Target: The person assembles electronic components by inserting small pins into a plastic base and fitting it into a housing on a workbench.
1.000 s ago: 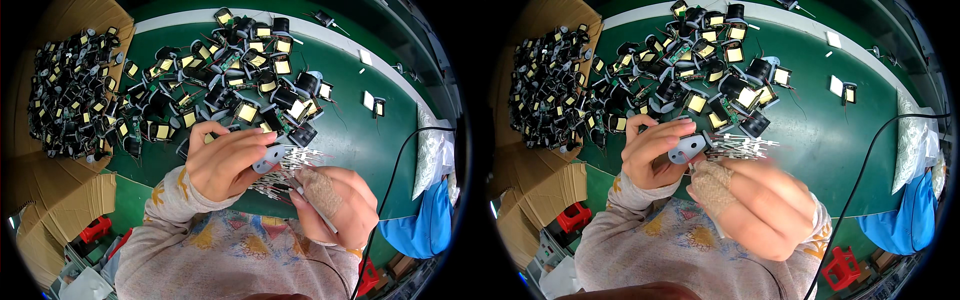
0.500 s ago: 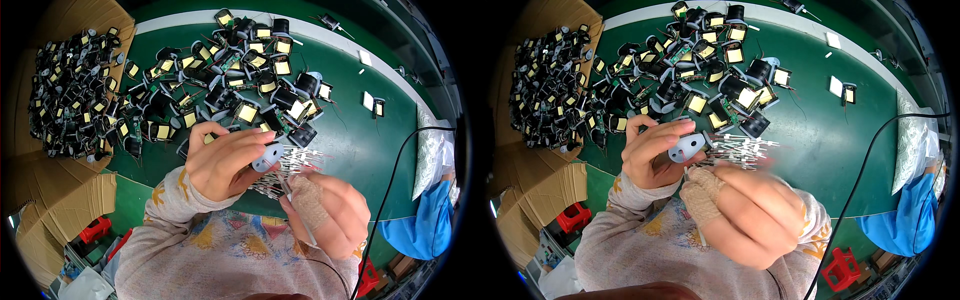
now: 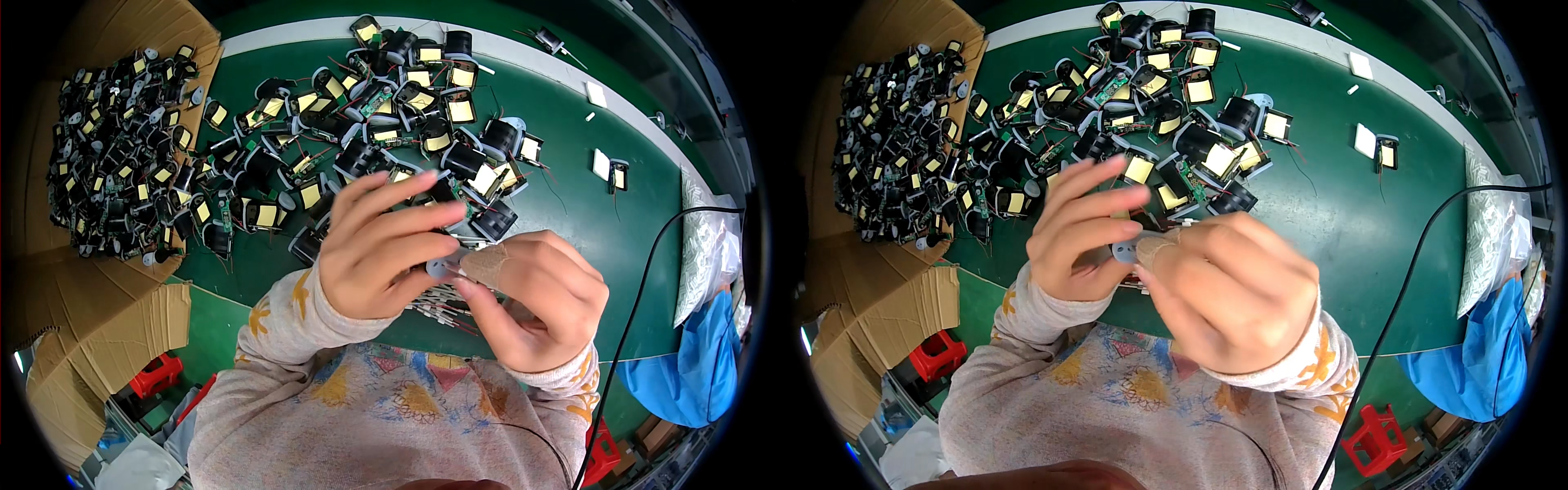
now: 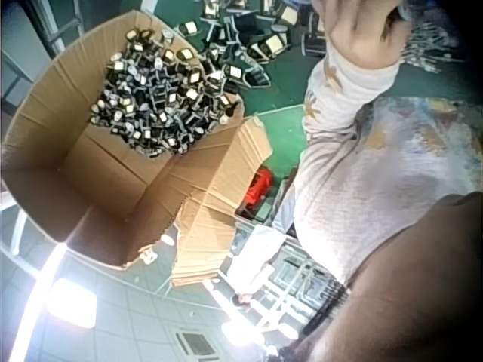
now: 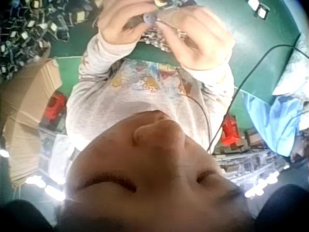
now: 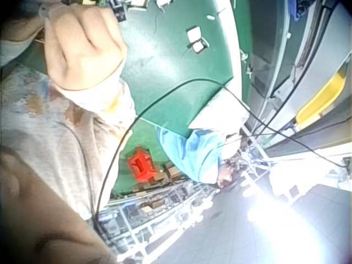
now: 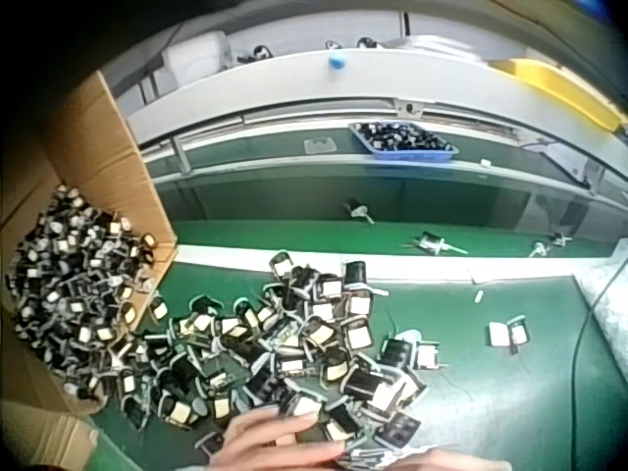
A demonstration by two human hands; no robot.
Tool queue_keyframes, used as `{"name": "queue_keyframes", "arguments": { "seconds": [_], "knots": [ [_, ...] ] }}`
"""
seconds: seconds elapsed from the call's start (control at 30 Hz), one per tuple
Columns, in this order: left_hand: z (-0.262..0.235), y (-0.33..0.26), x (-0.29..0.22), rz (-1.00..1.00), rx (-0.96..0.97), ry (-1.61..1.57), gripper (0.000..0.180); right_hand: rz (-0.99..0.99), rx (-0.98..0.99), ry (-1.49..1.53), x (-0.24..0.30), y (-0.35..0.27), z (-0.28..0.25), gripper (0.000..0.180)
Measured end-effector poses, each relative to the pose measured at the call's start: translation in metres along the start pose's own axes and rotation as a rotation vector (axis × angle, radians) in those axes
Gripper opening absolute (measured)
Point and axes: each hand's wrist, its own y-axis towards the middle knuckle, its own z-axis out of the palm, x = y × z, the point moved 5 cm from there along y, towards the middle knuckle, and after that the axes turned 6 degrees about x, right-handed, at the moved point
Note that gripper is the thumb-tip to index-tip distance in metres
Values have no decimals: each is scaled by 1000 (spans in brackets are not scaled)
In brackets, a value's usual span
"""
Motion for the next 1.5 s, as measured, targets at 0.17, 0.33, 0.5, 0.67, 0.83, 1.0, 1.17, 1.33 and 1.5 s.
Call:
{"name": "queue_keyframes", "arguments": {
  "seconds": [0.17, 0.33, 0.5, 0.67, 0.83, 1.0, 1.17, 1.33, 1.5],
  "knots": [
    [17, -10, 13, -313, -57, -942, 44, 62, 16, 17, 2, -1, -4, 20],
    [14, -9, 17, -209, -14, -903, 28, 5, -54, -65, 1, -3, -3, 23],
    [9, -15, 16, -252, -37, -765, 22, -65, -61, -191, 5, -7, -1, 34],
    [2, -9, 6, -209, -35, -526, 22, -129, -48, -422, 16, -13, 9, 44],
    [-3, -5, 1, -168, -33, -413, 22, -104, -33, -388, 13, -8, 7, 42],
    [0, -7, 3, -190, -12, -441, 20, -23, -29, -247, 9, -9, 12, 41],
    [0, -8, -2, -265, -55, -450, 19, -67, -204, -188, 4, -18, 19, 39],
    [-4, 1, -6, -220, -66, -257, 20, 14, -187, -121, -3, -15, 15, 27],
    [3, 17, 9, -469, 98, -830, 17, 477, -55, 390, -29, -15, -4, 15]
  ]
}}
